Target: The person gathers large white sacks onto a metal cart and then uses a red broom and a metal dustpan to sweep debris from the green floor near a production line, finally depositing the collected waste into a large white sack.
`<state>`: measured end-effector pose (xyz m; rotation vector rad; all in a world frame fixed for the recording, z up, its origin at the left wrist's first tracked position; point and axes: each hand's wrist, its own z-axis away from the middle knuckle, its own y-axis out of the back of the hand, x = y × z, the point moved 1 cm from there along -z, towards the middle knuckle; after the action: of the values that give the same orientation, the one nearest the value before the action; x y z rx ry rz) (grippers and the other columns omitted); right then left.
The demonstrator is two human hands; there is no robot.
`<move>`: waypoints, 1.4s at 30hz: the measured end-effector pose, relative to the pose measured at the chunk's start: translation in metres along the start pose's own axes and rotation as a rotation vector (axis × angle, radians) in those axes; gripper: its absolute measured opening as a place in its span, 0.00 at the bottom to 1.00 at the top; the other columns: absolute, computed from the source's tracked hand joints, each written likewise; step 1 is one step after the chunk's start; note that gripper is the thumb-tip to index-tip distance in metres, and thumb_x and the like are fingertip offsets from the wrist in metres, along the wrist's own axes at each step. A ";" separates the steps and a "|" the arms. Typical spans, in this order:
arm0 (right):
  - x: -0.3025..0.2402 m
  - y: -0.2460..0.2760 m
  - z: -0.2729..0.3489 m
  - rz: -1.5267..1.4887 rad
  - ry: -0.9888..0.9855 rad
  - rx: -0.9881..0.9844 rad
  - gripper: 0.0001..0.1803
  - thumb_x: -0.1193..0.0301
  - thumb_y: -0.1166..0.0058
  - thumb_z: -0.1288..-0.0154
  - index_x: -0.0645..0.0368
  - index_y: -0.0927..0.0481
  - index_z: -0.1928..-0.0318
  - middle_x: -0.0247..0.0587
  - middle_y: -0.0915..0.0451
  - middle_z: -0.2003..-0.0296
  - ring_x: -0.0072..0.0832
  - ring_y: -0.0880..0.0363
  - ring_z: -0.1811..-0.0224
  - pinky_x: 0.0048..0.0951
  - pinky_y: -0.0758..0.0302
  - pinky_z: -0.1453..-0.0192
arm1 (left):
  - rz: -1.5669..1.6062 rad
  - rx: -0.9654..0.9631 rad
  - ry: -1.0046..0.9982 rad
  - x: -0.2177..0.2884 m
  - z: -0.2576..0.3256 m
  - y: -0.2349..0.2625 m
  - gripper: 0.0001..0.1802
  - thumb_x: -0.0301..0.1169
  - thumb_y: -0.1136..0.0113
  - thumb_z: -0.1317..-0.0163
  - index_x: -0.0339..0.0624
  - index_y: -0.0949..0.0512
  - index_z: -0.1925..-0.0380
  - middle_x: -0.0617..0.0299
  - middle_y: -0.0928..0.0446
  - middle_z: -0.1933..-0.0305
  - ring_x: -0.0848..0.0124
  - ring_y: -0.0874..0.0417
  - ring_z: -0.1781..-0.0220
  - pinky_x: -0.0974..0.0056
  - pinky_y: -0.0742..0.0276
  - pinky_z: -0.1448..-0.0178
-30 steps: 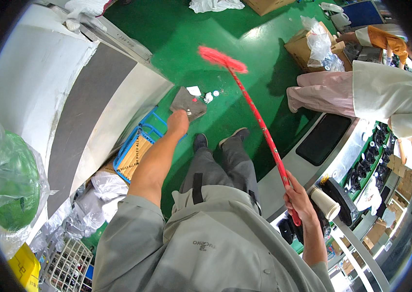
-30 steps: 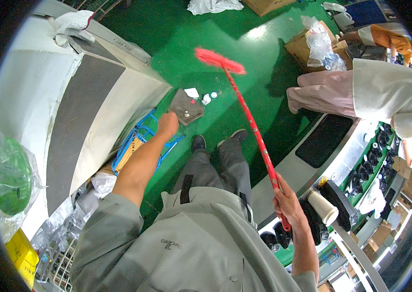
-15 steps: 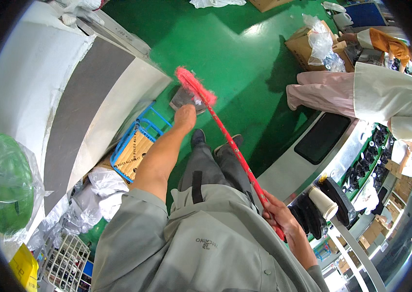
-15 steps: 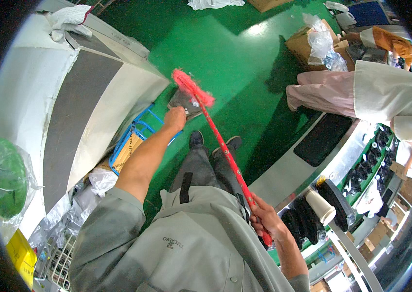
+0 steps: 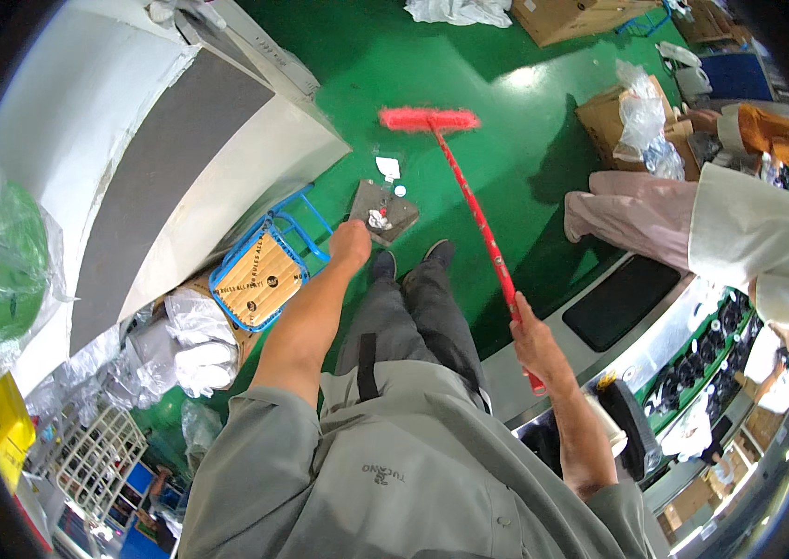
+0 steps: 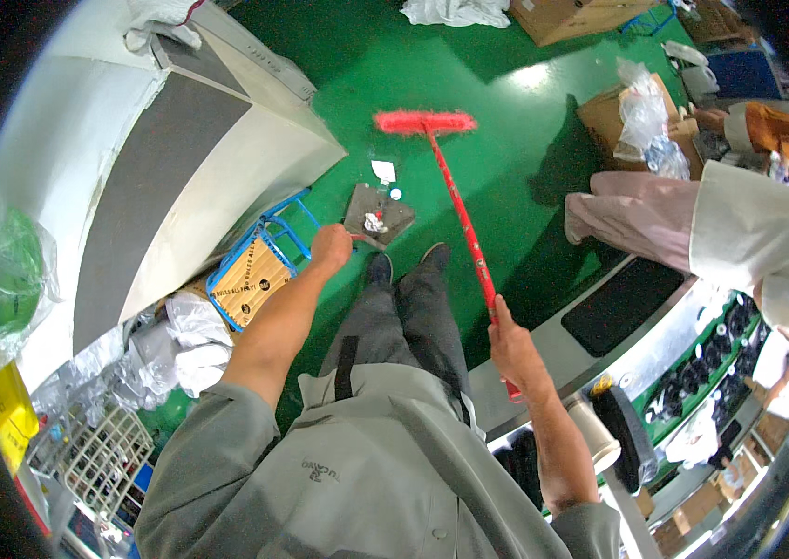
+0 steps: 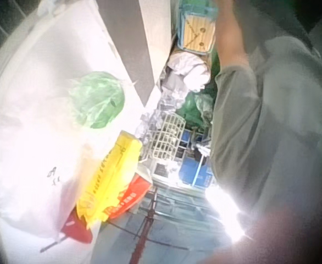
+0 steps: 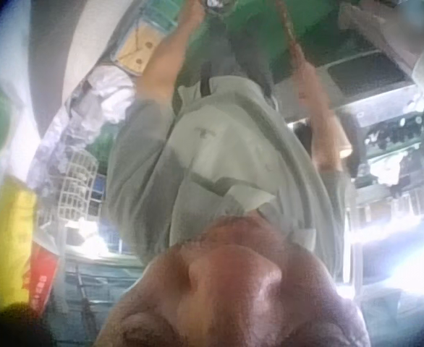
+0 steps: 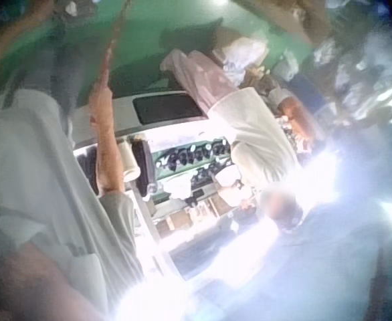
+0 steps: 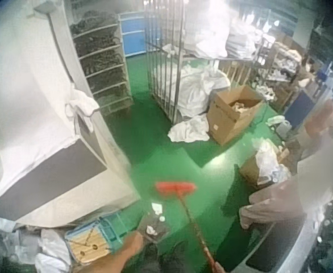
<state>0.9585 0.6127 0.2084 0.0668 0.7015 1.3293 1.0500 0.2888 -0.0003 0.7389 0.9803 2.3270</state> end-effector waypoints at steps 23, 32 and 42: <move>-0.026 0.068 -0.044 0.184 0.186 0.035 0.24 0.70 0.63 0.28 0.47 0.39 0.33 0.37 0.32 0.80 0.22 0.34 0.83 0.27 0.35 0.83 | 0.148 0.105 0.175 -0.001 0.073 -0.038 0.15 0.35 0.51 0.35 0.34 0.22 0.72 0.45 0.19 0.67 0.48 0.18 0.64 0.50 0.22 0.61; -0.037 0.032 -0.180 0.401 0.388 0.033 0.26 0.69 0.61 0.30 0.48 0.43 0.33 0.59 0.23 0.72 0.49 0.22 0.78 0.43 0.28 0.77 | 0.233 0.180 0.233 -0.008 0.100 -0.068 0.15 0.34 0.48 0.39 0.32 0.22 0.75 0.41 0.21 0.73 0.46 0.18 0.67 0.48 0.22 0.61; 0.087 -0.001 0.079 0.493 -0.026 -0.065 0.28 0.70 0.58 0.31 0.48 0.44 0.31 0.58 0.20 0.68 0.51 0.20 0.66 0.49 0.26 0.61 | 0.176 0.047 0.131 -0.013 0.106 -0.078 0.13 0.30 0.53 0.37 0.34 0.21 0.70 0.45 0.19 0.66 0.51 0.17 0.61 0.51 0.21 0.58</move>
<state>1.0051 0.7177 0.2334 0.2147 0.6414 1.8176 1.1466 0.3791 0.0004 0.7249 1.0689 2.5392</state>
